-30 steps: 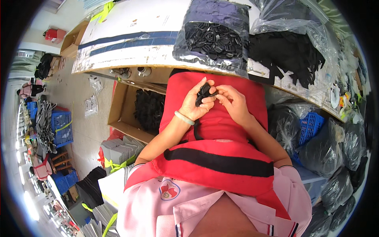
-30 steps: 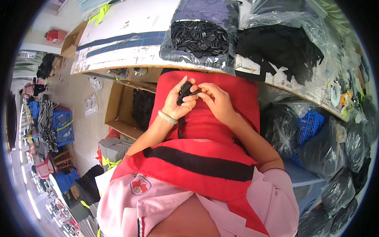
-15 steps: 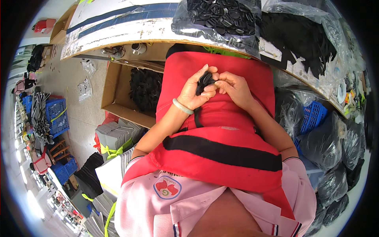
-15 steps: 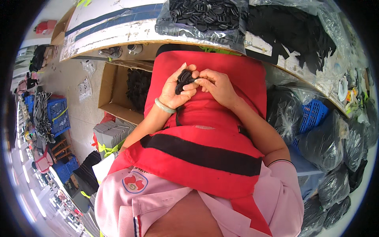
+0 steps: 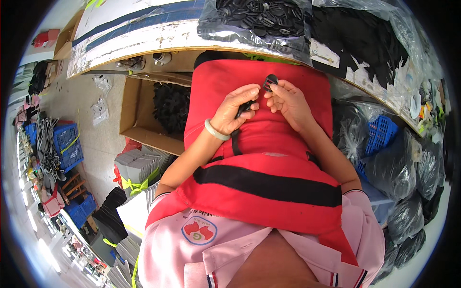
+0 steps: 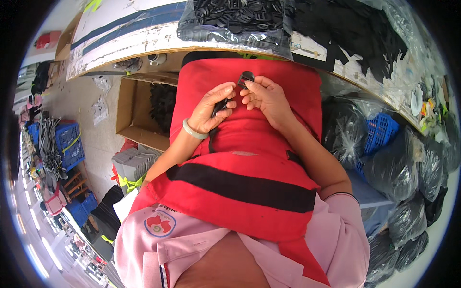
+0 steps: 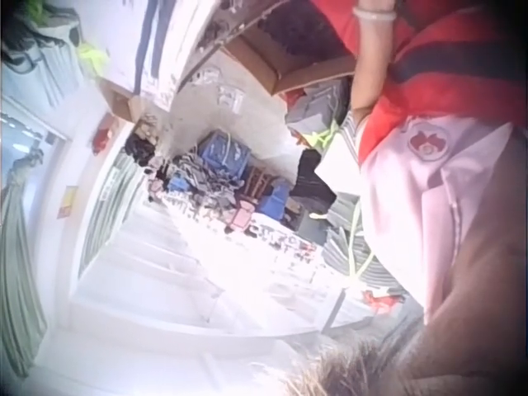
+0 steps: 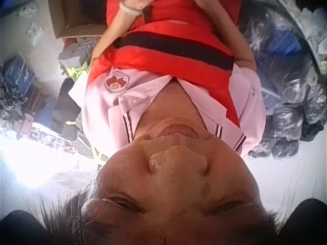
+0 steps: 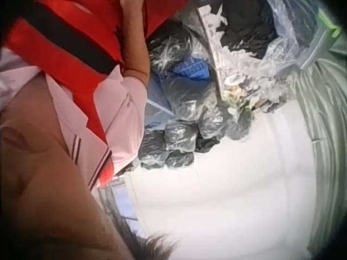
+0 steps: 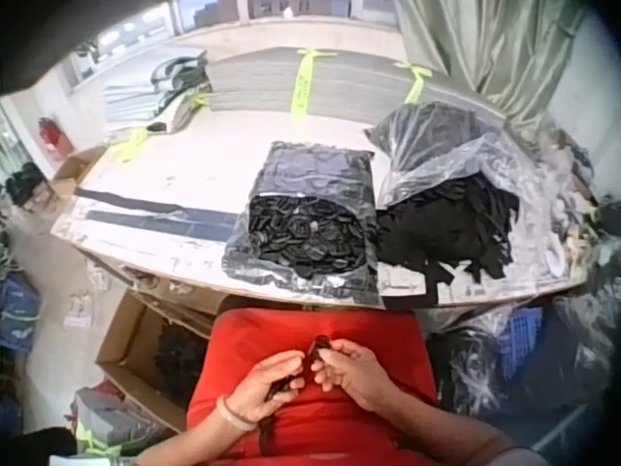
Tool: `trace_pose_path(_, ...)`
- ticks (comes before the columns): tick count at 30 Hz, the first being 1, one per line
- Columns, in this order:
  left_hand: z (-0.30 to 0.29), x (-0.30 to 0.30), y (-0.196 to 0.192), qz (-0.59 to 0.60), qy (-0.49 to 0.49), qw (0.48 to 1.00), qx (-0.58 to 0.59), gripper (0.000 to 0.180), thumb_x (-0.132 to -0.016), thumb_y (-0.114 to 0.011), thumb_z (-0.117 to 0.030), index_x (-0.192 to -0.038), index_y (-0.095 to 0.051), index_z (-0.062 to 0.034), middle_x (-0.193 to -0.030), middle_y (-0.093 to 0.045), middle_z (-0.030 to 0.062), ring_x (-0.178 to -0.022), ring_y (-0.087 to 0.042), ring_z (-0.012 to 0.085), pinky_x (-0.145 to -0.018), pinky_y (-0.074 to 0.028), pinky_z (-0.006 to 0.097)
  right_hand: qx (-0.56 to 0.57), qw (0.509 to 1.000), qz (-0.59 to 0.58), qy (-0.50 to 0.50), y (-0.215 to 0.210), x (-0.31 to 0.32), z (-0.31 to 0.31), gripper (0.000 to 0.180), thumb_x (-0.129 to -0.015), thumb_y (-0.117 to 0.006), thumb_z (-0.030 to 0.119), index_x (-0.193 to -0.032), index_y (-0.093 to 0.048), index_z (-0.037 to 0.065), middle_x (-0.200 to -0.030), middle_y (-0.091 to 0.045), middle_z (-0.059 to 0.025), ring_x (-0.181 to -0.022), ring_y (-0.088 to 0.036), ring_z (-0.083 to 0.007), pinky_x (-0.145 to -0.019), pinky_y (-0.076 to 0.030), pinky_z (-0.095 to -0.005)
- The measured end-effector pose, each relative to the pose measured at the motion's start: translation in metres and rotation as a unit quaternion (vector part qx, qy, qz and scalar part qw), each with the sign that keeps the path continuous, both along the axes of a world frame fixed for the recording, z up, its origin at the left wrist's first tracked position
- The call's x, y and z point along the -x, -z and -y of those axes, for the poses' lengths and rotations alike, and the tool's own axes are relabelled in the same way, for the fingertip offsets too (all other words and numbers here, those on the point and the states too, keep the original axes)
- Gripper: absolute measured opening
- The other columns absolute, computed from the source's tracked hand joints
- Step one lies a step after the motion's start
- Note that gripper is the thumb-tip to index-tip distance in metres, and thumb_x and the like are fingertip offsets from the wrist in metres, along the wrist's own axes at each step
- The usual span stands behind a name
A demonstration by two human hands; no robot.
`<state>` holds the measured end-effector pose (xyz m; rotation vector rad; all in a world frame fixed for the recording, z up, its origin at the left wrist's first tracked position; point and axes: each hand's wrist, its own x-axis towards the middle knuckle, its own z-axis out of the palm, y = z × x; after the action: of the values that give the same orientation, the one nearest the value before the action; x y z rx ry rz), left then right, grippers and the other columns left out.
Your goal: Assembling plastic buckles onto nylon straps at a workbench in a factory setting.
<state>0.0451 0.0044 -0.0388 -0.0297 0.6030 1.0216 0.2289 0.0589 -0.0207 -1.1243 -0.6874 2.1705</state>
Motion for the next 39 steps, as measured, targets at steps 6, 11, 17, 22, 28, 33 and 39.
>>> trace_pose_path(6, -0.001, -0.014, -0.007, -0.265, -0.024, 0.962, -0.052, 0.019, -0.089, -0.066, -0.008, -0.108, -0.065, -0.0025, -0.075, -0.061, 0.0000, -0.055, -0.049, 0.0051, -0.040, -0.033, 0.017, -0.142, 0.984, 0.078, -0.068, 0.014, -0.003, 0.003, 0.015, -0.093, -0.062, 0.018, -0.097, -0.061, 0.004, -0.081, -0.061, 0.0001, -0.064, -0.053, -0.0056, -0.056, -0.044, -0.0192)
trace_pose_path(11, -0.004, -0.004, 0.003, -0.207, 0.047, 0.973, -0.086, 0.019, -0.092, -0.063, -0.016, -0.105, -0.064, -0.0031, -0.083, -0.063, 0.0030, -0.056, -0.052, 0.0051, -0.041, -0.033, 0.017, -0.205, 0.961, 0.155, -0.106, -0.005, -0.012, -0.016, 0.015, -0.093, -0.062, 0.019, -0.097, -0.061, 0.004, -0.075, -0.056, 0.0033, -0.057, -0.045, -0.0031, -0.052, -0.035, -0.0180)
trace_pose_path(17, -0.014, -0.001, 0.009, 0.102, -0.039, 0.990, 0.091, 0.044, -0.098, -0.047, -0.044, -0.112, -0.061, -0.0056, -0.095, -0.067, 0.0106, -0.080, -0.065, 0.0272, -0.074, -0.053, 0.042, -0.113, 0.985, 0.081, -0.099, -0.011, -0.007, -0.011, 0.017, -0.094, -0.062, 0.020, -0.096, -0.062, 0.003, -0.071, -0.052, 0.0050, -0.053, -0.041, -0.0024, -0.049, -0.034, -0.0189)
trace_pose_path(22, -0.009, -0.001, 0.014, 0.072, -0.047, 0.992, 0.089, 0.038, -0.097, -0.051, -0.038, -0.110, -0.061, -0.0034, -0.101, -0.066, 0.0137, -0.089, -0.065, 0.0271, -0.070, -0.056, 0.039, -0.099, 0.989, 0.080, -0.072, -0.002, -0.004, -0.007, 0.017, -0.094, -0.061, 0.020, -0.096, -0.062, 0.003, -0.070, -0.053, 0.0036, -0.052, -0.044, -0.0033, -0.048, -0.035, -0.0194)
trace_pose_path(28, -0.008, 0.001, 0.011, -0.031, 0.001, 0.999, -0.014, 0.022, -0.095, -0.058, -0.023, -0.106, -0.060, -0.0045, -0.080, -0.056, 0.0025, -0.060, -0.052, 0.0112, -0.045, -0.039, 0.019, -0.107, 0.990, 0.084, -0.030, 0.001, 0.003, -0.003, 0.016, -0.095, -0.059, 0.018, -0.099, -0.061, 0.003, -0.075, -0.061, -0.0014, -0.054, -0.050, -0.0055, -0.049, -0.038, -0.0192)
trace_pose_path(33, -0.008, -0.015, -0.001, -0.103, -0.019, 0.994, -0.026, 0.020, -0.092, -0.062, -0.011, -0.110, -0.061, -0.0020, -0.076, -0.054, 0.0008, -0.052, -0.044, 0.0057, -0.039, -0.029, 0.017, -0.117, 0.991, 0.063, 0.010, 0.009, 0.006, 0.004, 0.015, -0.094, -0.061, 0.018, -0.097, -0.060, 0.003, -0.078, -0.064, -0.0031, -0.061, -0.055, -0.0060, -0.052, -0.043, -0.0190)
trace_pose_path(39, -0.016, -0.020, -0.003, -0.182, -0.001, 0.980, -0.076, 0.011, -0.092, -0.063, -0.013, -0.096, -0.062, -0.0028, -0.077, -0.055, 0.0007, -0.055, -0.046, 0.0060, -0.040, -0.030, 0.017, -0.190, 0.971, 0.127, -0.064, 0.007, -0.010, -0.001, 0.014, -0.092, -0.062, 0.018, -0.095, -0.060, 0.004, -0.081, -0.063, -0.0036, -0.063, -0.055, -0.0078, -0.055, -0.045, -0.0212)
